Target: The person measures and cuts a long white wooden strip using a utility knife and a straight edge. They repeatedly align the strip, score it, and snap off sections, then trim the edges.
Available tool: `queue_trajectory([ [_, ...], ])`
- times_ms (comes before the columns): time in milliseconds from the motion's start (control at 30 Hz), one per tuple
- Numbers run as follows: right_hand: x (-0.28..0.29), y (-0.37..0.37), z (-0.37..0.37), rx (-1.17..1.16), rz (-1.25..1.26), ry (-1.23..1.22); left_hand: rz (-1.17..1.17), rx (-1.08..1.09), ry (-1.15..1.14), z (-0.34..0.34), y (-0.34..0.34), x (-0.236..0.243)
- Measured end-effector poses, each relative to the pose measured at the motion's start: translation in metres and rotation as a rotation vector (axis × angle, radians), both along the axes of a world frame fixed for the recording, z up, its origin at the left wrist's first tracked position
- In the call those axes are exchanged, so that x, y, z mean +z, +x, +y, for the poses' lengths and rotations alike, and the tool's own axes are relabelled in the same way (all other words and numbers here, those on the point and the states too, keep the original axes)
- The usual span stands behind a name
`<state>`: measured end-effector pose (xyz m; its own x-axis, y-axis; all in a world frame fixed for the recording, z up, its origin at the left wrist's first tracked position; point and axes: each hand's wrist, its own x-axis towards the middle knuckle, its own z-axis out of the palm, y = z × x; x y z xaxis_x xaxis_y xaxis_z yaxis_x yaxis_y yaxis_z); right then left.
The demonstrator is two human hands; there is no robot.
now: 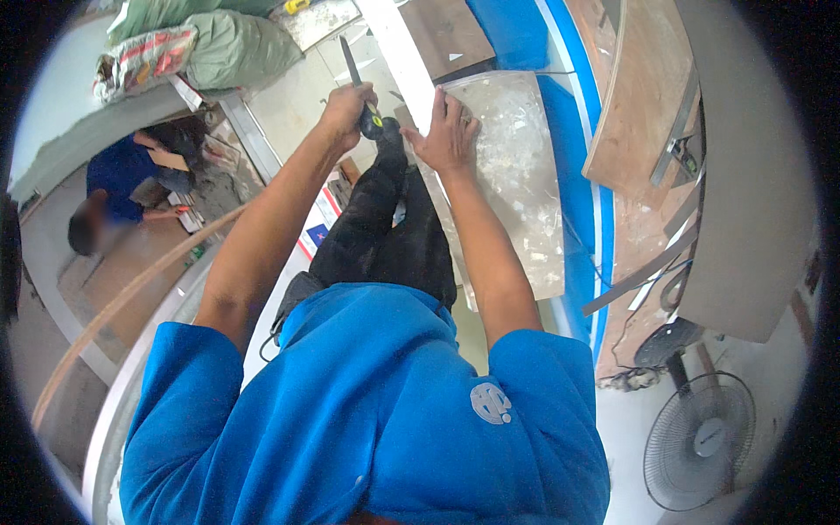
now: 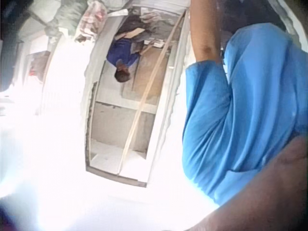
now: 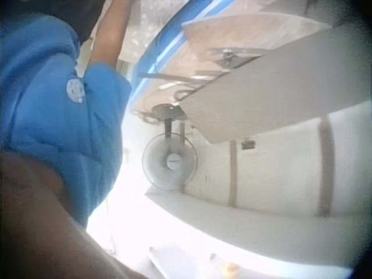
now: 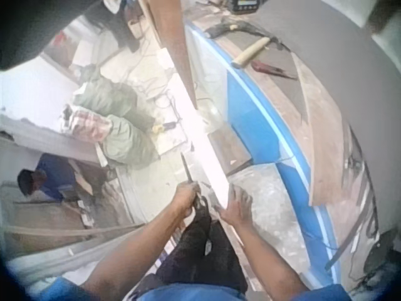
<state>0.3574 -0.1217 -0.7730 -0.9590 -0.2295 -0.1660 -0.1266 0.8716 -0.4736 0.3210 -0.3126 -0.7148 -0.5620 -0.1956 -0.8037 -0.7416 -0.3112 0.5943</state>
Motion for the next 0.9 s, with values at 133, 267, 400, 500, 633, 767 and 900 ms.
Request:
queue_trajectory([
  [133,-0.004,-0.004,-0.002,-0.013,-0.030,-0.063,0.043,0.112,0.212,-0.005,-0.002,0.001],
  [267,-0.011,-0.016,0.011,-0.018,-0.161,-0.452,0.154,0.245,0.167,0.021,-0.008,-0.022],
  [400,-0.015,-0.026,0.026,-0.036,-0.320,-0.574,0.138,0.174,0.160,0.036,-0.014,-0.035],
  [500,-0.018,-0.030,0.031,-0.051,-0.402,-0.612,0.226,0.106,0.067,0.031,-0.022,-0.035],
  [633,-0.021,-0.032,0.029,-0.073,-0.445,-0.602,0.254,0.044,0.065,0.018,-0.030,-0.037],
  [767,-0.021,-0.035,0.030,-0.024,-0.419,-0.521,0.279,0.113,0.054,0.009,-0.030,-0.046],
  [900,-0.018,-0.041,0.038,-0.049,-0.533,-0.577,0.234,0.464,0.081,-0.007,-0.027,-0.046],
])
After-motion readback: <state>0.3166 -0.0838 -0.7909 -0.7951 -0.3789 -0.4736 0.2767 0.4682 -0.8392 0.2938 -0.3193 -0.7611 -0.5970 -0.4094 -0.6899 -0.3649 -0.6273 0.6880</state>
